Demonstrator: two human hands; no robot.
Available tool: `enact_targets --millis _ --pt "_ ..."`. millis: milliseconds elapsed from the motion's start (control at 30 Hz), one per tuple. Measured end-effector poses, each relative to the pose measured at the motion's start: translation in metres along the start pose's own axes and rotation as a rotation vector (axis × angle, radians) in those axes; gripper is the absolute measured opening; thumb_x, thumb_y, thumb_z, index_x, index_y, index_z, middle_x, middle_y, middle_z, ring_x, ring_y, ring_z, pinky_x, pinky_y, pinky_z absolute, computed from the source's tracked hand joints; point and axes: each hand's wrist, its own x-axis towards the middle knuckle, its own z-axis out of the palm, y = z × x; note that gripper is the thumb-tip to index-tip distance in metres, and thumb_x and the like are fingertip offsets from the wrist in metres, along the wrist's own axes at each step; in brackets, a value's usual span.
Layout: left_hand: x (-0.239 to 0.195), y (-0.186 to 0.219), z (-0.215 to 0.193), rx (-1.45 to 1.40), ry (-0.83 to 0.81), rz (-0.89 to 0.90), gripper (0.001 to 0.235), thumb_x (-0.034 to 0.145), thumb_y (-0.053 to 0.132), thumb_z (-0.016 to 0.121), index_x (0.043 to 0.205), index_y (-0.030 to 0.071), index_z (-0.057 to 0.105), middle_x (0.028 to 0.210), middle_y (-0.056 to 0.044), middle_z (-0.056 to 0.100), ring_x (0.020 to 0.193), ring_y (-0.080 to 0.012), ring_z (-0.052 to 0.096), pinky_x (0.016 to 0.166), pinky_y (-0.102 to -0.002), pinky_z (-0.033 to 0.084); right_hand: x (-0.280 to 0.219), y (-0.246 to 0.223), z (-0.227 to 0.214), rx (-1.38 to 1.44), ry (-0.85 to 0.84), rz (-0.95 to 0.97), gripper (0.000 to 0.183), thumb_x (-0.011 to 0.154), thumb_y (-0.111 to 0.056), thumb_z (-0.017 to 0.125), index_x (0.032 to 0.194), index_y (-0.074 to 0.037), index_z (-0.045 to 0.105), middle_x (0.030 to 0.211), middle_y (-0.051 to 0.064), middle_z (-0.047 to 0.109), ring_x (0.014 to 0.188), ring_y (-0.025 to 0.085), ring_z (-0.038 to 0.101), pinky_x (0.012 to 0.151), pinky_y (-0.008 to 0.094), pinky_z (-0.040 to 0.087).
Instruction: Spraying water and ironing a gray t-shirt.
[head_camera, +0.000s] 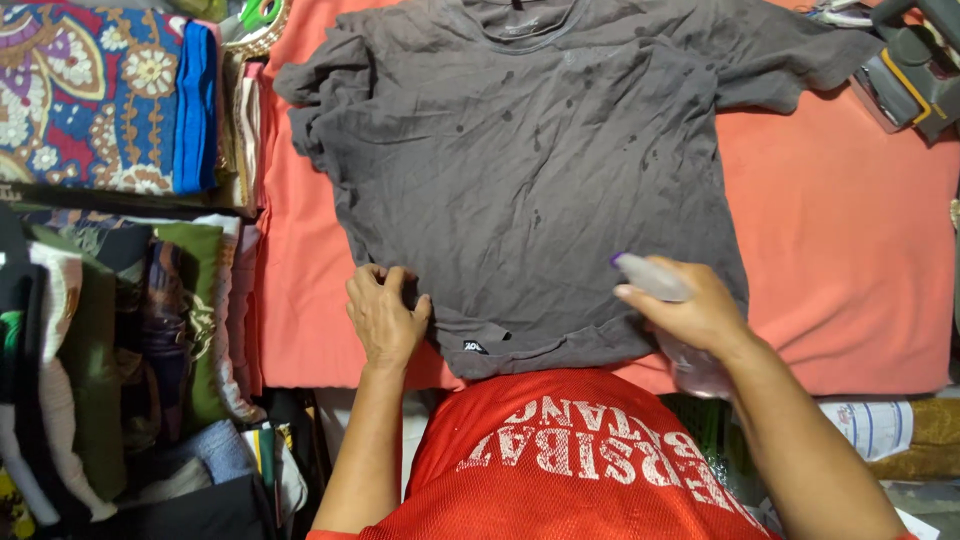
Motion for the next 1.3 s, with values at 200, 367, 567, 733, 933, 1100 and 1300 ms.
enact_targets --millis 200,367,567,733,933,1100,1300 --pt "-0.026 -0.061 0.026 -0.074 -0.062 -0.113 0.032 0.063 -0.003 0.071 0.092 0.01 0.069 0.113 -0.019 0.05 0.112 -0.0389 0.053 0.095 -0.045 0.049 0.016 -0.075 0.054 -0.252 -0.159 -0.322 0.049 0.078 -0.058 0.073 0.105 -0.016 0.073 0.094 0.009 0.076 0.089 0.032 0.072 0.077 0.044 0.055" --pt "-0.026 -0.078 0.018 -0.217 -0.164 -0.231 0.038 0.068 0.0 0.073 0.104 0.01 0.063 0.115 -0.015 0.051 0.1 -0.0337 0.06 0.085 -0.045 0.053 0.034 -0.108 0.095 -0.268 -0.179 -0.382 0.049 0.081 -0.06 0.071 0.098 -0.014 0.073 0.093 0.009 0.076 0.091 0.032 0.072 0.078 0.044 0.054" --pt "-0.017 -0.087 0.045 -0.473 0.07 -0.264 0.057 0.08 0.016 0.082 0.127 0.001 0.054 0.118 -0.016 0.055 0.09 -0.0258 0.06 0.08 -0.037 0.054 0.047 -0.145 0.108 -0.175 -0.22 -0.361 0.048 0.083 -0.058 0.069 0.108 -0.018 0.074 0.086 0.008 0.077 0.077 0.027 0.076 0.074 0.039 0.057" --pt "-0.004 -0.097 0.061 -0.514 0.168 -0.237 0.062 0.082 0.016 0.08 0.135 -0.002 0.054 0.117 -0.016 0.06 0.088 -0.0191 0.061 0.076 -0.033 0.054 0.073 -0.124 0.109 -0.106 -0.152 -0.403 0.049 0.088 -0.053 0.069 0.125 -0.022 0.074 0.089 0.008 0.079 0.071 0.019 0.076 0.072 0.034 0.059" --pt "0.004 -0.095 0.059 -0.431 -0.051 -0.41 0.026 0.086 0.022 0.078 0.095 0.002 0.066 0.074 -0.009 0.062 0.065 -0.021 0.059 0.066 -0.035 0.049 0.076 -0.112 0.072 0.121 -0.091 -0.141 0.048 0.087 -0.042 0.074 0.128 -0.017 0.072 0.085 0.005 0.077 0.055 0.015 0.07 0.055 0.032 0.056" --pt "0.0 -0.095 0.07 -0.444 0.143 -0.27 0.023 0.091 0.018 0.072 0.102 0.003 0.059 0.074 -0.005 0.061 0.066 -0.0182 0.058 0.065 -0.037 0.047 0.078 -0.071 0.042 0.324 -0.001 -0.041 0.049 0.089 -0.034 0.074 0.129 -0.006 0.069 0.09 0.005 0.072 0.054 0.016 0.066 0.051 0.032 0.054" --pt "0.012 -0.089 0.056 -0.535 0.037 -0.357 0.031 0.085 0.019 0.073 0.106 0.004 0.057 0.077 -0.006 0.061 0.064 -0.0191 0.057 0.065 -0.036 0.05 0.055 -0.025 0.012 0.438 0.144 -0.003 0.042 0.093 -0.031 0.072 0.123 -0.002 0.067 0.087 0.007 0.069 0.056 0.018 0.066 0.052 0.034 0.054"
